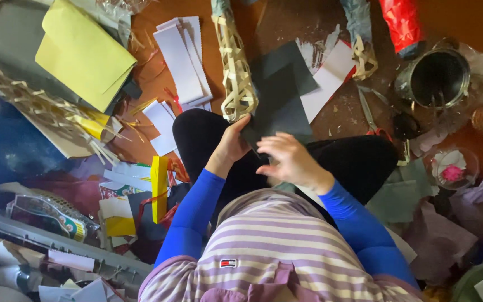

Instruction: Applying paper strips and paste to a paper mache giraffe structure

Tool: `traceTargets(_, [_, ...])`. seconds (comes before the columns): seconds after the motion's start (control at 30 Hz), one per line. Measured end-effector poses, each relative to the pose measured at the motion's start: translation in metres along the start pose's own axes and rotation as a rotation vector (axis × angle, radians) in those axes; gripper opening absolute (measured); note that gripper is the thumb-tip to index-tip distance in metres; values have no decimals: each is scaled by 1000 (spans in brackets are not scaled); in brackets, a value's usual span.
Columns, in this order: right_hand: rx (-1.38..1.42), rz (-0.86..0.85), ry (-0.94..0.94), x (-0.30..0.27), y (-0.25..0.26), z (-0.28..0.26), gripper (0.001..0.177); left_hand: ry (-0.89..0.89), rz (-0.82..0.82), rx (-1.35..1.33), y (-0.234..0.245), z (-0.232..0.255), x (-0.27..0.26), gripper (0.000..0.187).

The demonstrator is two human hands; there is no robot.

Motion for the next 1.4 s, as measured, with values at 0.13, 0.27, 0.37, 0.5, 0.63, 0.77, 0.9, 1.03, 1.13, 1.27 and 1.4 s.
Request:
traceTargets(0.13, [264,233,-410,-1,55,66,39,-4,25,-94,-8,10,-45,37])
traceTargets(0.27, [792,302,-726,-38,-3,169,84,-139,40,-140,-10,19,-59,27])
traceTargets(0.37, [1016,213,-863,-42,-23,198,85,-180,123,-204,-10,44,-85,53])
traceTargets(0.5, [774,183,-743,24,63,107,85,-254,166,-255,-46,83,-142,53])
traceTargets(0.63, [278,-32,-17,62,58,3,108,-314,163,-296,-61,89,-153,60])
traceTargets(0.77, [345,181,63,88,60,-11,15,-411,72,-276,-86,94,-171,76])
traceTargets(0.9, [559,241,-243,108,71,21,15,-571,-147,68,-103,109,-172,114])
traceTargets(1.03, [584,304,-458,112,61,56,14,-814,126,397,-96,126,-163,113])
traceTargets(1.13, [578,352,-480,115,59,61,4,-758,292,418,-102,132,-167,100])
traceTargets(1.27, [457,397,-465,113,62,66,10,-588,390,413,-103,126,-164,82])
traceTargets(1.4, [400,401,-464,118,58,67,13,-612,357,266,-102,120,-149,72])
Point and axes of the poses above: each hand's wrist, its own x-axis towards the middle knuckle, its own y-axis out of the back of the hand, z = x × y, the point moved 10 cm from there along x, towards the middle knuckle, and after that the axes turned 13 degrees about x, right-handed, at the moved point
